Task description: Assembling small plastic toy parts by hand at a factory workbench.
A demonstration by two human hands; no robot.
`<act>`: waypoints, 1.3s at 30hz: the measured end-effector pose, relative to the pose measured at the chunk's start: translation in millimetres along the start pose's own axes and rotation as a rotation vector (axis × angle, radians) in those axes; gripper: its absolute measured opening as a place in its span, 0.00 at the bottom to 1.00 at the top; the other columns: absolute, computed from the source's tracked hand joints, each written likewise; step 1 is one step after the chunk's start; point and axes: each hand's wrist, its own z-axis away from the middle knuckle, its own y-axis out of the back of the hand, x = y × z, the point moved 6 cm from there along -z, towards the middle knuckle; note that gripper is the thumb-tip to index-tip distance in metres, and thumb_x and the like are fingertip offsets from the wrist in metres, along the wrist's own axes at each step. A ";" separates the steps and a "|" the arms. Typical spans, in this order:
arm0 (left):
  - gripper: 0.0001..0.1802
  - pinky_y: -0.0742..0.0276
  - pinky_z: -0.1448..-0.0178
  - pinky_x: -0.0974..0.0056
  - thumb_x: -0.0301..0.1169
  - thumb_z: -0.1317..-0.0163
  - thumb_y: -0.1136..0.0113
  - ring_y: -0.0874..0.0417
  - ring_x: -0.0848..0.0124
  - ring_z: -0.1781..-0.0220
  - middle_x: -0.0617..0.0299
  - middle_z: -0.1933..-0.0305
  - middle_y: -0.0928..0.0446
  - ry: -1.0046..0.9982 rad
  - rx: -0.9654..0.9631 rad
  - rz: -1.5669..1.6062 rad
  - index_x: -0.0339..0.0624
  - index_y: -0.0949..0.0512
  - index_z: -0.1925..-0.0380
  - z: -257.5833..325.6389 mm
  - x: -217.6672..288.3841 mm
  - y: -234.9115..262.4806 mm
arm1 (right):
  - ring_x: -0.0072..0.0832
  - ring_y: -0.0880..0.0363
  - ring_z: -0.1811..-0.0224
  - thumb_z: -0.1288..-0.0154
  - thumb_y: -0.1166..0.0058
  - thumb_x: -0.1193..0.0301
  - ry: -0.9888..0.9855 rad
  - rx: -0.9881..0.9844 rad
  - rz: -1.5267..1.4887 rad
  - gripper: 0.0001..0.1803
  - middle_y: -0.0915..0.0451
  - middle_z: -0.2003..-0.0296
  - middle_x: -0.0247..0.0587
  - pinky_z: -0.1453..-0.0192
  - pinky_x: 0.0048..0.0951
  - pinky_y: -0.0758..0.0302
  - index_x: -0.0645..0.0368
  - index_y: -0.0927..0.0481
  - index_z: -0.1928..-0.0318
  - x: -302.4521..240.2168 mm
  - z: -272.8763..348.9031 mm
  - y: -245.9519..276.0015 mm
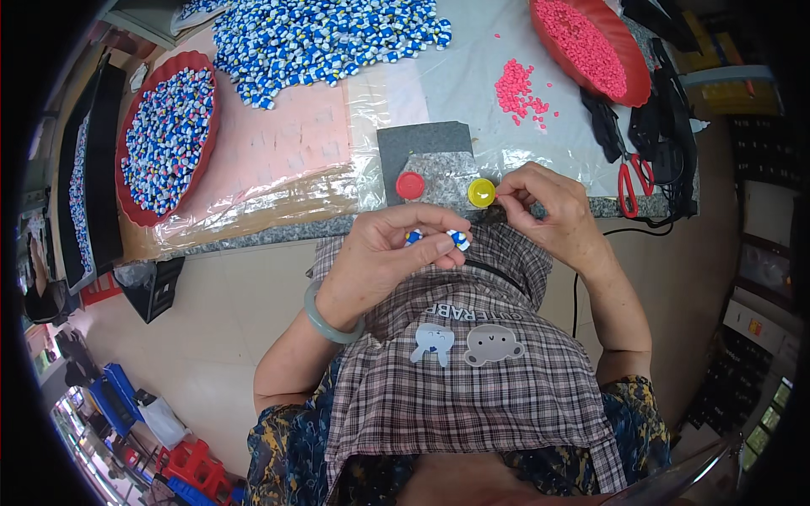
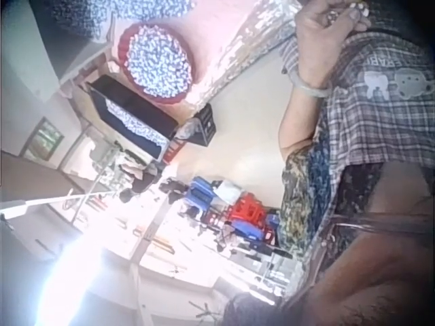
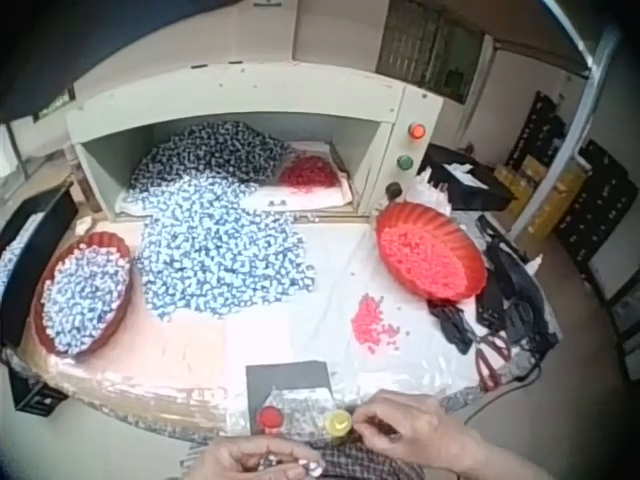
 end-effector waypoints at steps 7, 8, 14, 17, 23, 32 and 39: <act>0.12 0.16 0.57 0.71 0.22 0.31 0.40 0.14 0.72 0.62 0.53 0.58 0.16 0.030 0.023 -0.018 0.29 0.20 0.50 1.4 -2.1 5.0 | 0.29 0.16 0.68 0.44 0.36 0.85 0.103 -0.007 0.098 0.10 0.18 0.67 0.41 0.68 0.28 0.20 0.64 0.20 0.62 -8.5 -3.3 -2.0; 0.12 0.16 0.58 0.71 0.22 0.31 0.41 0.14 0.72 0.63 0.54 0.59 0.16 0.026 0.015 -0.031 0.29 0.20 0.50 1.1 -2.1 5.3 | 0.30 0.16 0.68 0.44 0.36 0.85 0.114 -0.012 0.104 0.11 0.18 0.67 0.41 0.69 0.29 0.21 0.64 0.21 0.62 -9.9 -3.9 -1.8; 0.11 0.18 0.59 0.73 0.24 0.31 0.41 0.16 0.75 0.65 0.58 0.62 0.17 0.028 -0.024 -0.004 0.30 0.21 0.51 -1.3 -5.0 8.8 | 0.31 0.17 0.69 0.45 0.36 0.86 0.191 -0.036 0.220 0.11 0.18 0.67 0.41 0.69 0.29 0.21 0.63 0.21 0.62 -18.2 -6.5 -2.1; 0.11 0.18 0.58 0.73 0.24 0.31 0.40 0.16 0.75 0.64 0.57 0.60 0.17 0.023 -0.038 0.030 0.31 0.22 0.51 -1.5 -5.8 9.1 | 0.29 0.17 0.70 0.45 0.37 0.86 0.131 0.002 0.162 0.10 0.18 0.67 0.40 0.70 0.27 0.21 0.63 0.20 0.62 -15.6 -5.7 3.1; 0.11 0.16 0.54 0.70 0.20 0.33 0.40 0.14 0.71 0.58 0.54 0.54 0.18 -0.068 0.007 0.085 0.30 0.22 0.51 -9.5 2.9 0.2 | 0.21 0.18 0.70 0.44 0.39 0.87 -0.033 0.098 -0.134 0.07 0.18 0.67 0.39 0.69 0.20 0.21 0.67 0.19 0.64 -13.8 -0.4 11.2; 0.11 0.15 0.53 0.70 0.19 0.34 0.39 0.14 0.69 0.55 0.54 0.52 0.20 -0.165 0.053 0.041 0.30 0.22 0.52 -15.7 4.2 -7.5 | 0.21 0.18 0.68 0.43 0.39 0.87 -0.064 0.158 -0.304 0.06 0.18 0.66 0.42 0.66 0.20 0.20 0.69 0.19 0.64 -36.0 4.8 2.2; 0.11 0.15 0.51 0.70 0.19 0.35 0.37 0.16 0.71 0.54 0.55 0.50 0.22 -0.196 0.051 0.032 0.31 0.22 0.52 -17.3 2.7 -8.6 | 0.23 0.16 0.73 0.45 0.36 0.84 -0.035 0.239 -0.235 0.08 0.17 0.69 0.39 0.70 0.22 0.20 0.65 0.18 0.64 -39.1 2.4 -1.1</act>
